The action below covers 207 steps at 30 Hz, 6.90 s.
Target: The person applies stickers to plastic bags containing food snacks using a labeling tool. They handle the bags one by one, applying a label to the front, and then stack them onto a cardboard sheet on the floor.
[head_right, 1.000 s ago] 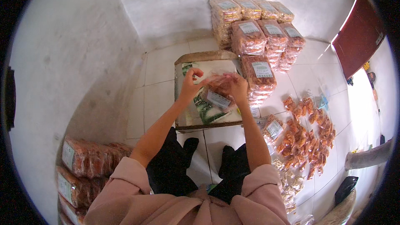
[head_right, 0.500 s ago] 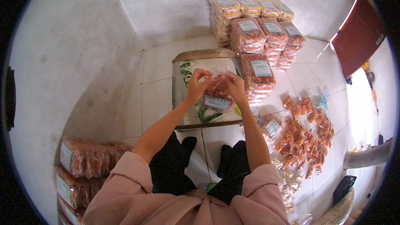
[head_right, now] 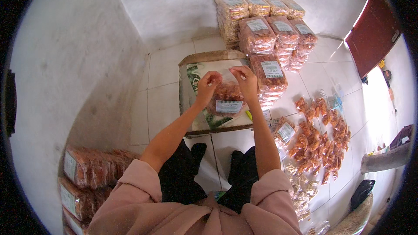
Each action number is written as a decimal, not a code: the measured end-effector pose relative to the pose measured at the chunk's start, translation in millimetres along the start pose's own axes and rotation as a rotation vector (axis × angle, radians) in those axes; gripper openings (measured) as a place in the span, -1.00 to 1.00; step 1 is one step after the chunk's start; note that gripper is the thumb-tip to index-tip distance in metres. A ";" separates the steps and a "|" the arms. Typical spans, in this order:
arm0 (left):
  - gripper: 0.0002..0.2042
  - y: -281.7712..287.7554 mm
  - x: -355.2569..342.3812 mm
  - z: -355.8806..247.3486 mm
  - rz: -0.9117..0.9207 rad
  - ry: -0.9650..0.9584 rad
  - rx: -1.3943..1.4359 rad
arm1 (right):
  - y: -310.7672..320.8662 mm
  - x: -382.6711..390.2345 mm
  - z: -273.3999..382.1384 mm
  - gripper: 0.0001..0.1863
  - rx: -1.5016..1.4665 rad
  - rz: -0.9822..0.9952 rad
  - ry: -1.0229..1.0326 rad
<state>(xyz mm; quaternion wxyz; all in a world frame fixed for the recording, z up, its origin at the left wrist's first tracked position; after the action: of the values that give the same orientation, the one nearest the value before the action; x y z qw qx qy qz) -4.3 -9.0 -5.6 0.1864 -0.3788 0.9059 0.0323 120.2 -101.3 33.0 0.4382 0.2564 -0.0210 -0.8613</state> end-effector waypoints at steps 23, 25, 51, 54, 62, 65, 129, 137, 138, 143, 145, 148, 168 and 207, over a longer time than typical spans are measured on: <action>-0.93 -1.4 5.9 -11.2 -0.041 -0.126 -0.122 | 0.1 -15.0 -5.2 -0.86 -0.128 0.222 0.036; -0.93 -5.2 7.8 -17.4 -0.056 -0.291 -0.341 | 0.5 -14.3 -4.7 -0.86 -0.106 0.205 0.024; -0.91 10.6 8.5 -16.6 0.090 -0.448 -0.549 | 6.2 7.7 4.8 -0.87 0.271 0.030 -0.139; -0.91 12.6 7.6 -14.3 0.147 -0.413 -0.533 | 6.0 8.8 6.1 -0.86 0.290 0.012 -0.075; -0.89 9.1 3.7 -22.5 0.137 -0.503 -0.650 | 10.2 13.0 3.4 -0.84 0.242 0.058 -0.017; -0.89 11.8 1.5 -18.7 0.090 -0.414 -0.460 | 2.2 14.2 13.2 -0.87 0.099 0.053 -0.150; -0.91 -11.0 -5.9 6.2 0.027 0.025 -0.183 | -35.6 27.5 3.6 -0.77 0.492 -0.248 0.191; -0.86 3.6 -10.4 14.6 -0.042 -0.035 -0.163 | -5.0 9.9 11.5 -0.74 0.349 0.067 0.227; -0.85 0.4 -10.1 11.9 -0.033 -0.009 -0.167 | 4.7 11.7 8.4 -0.74 0.346 0.067 0.179; -0.82 -9.6 -8.0 2.7 0.007 -0.003 -0.234 | 16.0 17.0 -0.4 -0.80 0.460 0.086 0.158; -0.83 -5.6 -7.1 5.2 -0.015 -0.010 -0.236 | 5.7 19.0 7.5 -0.81 0.435 0.096 0.186; -0.84 -4.4 -8.6 9.7 -0.050 0.005 -0.172 | -6.2 22.9 15.1 -0.84 0.406 0.108 0.154; -0.85 4.7 -11.6 9.6 0.116 0.213 0.146 | -38.0 25.0 4.7 -0.90 0.480 -0.148 0.196; -0.77 -6.6 0.0 5.7 -0.058 -0.045 -0.366 | -7.7 -4.2 -20.4 -0.88 0.271 0.091 0.096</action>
<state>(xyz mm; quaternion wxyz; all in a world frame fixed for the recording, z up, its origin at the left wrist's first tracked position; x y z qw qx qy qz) 2.2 -12.6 -10.4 0.1356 -0.4313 0.8693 0.1997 125.9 -89.4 15.1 0.4387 0.3529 -0.1279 -0.8165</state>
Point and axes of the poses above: each hand's wrist, its own x-axis away from the middle knuckle, its own y-axis out of the back of the hand, z = x × y, the point moved 1 cm from there along -x, towards the middle knuckle, and after that the axes turned 6 degrees about z, right-handed, at the moved point
